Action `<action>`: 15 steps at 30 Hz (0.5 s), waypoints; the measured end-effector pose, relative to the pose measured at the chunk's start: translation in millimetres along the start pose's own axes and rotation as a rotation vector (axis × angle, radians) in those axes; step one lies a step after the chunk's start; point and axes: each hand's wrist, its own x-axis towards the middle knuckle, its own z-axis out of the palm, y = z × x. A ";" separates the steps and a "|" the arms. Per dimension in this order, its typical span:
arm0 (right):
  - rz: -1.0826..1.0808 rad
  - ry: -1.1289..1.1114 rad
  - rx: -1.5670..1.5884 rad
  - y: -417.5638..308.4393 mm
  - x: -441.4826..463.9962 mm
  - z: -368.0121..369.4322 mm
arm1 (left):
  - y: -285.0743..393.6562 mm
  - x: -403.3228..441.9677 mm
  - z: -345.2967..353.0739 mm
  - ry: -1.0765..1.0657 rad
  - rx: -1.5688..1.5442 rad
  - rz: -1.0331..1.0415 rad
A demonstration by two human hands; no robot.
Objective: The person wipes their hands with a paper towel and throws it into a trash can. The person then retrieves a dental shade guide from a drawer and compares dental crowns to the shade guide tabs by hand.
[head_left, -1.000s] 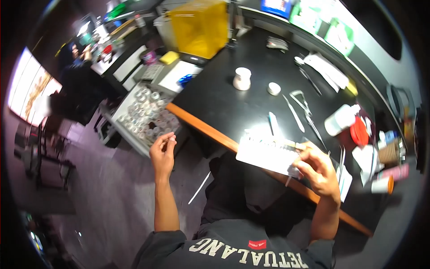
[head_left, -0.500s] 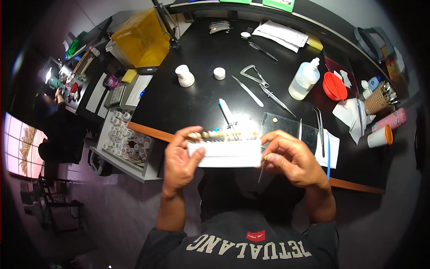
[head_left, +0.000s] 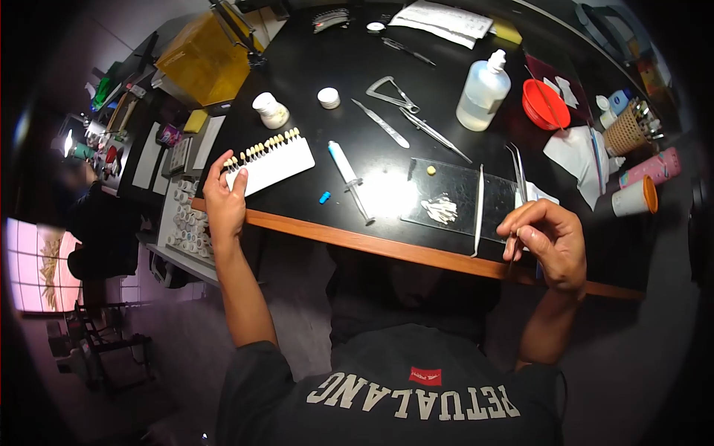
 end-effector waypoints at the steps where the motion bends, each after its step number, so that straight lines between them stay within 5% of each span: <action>1: 0.000 0.013 -0.011 2.0 -1.1 -2.8 | -0.5 3.4 4.3 -0.010 0.038 -0.001; 6: -0.008 0.082 -0.141 1.5 -13.5 -15.8 | 9.1 8.5 21.4 0.034 0.416 0.002; 10: -0.062 0.207 -0.242 -4.8 -29.1 -33.1 | 0.0 7.6 31.5 0.062 0.688 0.195; 15: -0.038 0.406 -0.304 2.4 -49.1 -57.1 | -8.3 7.4 30.9 0.068 0.737 0.195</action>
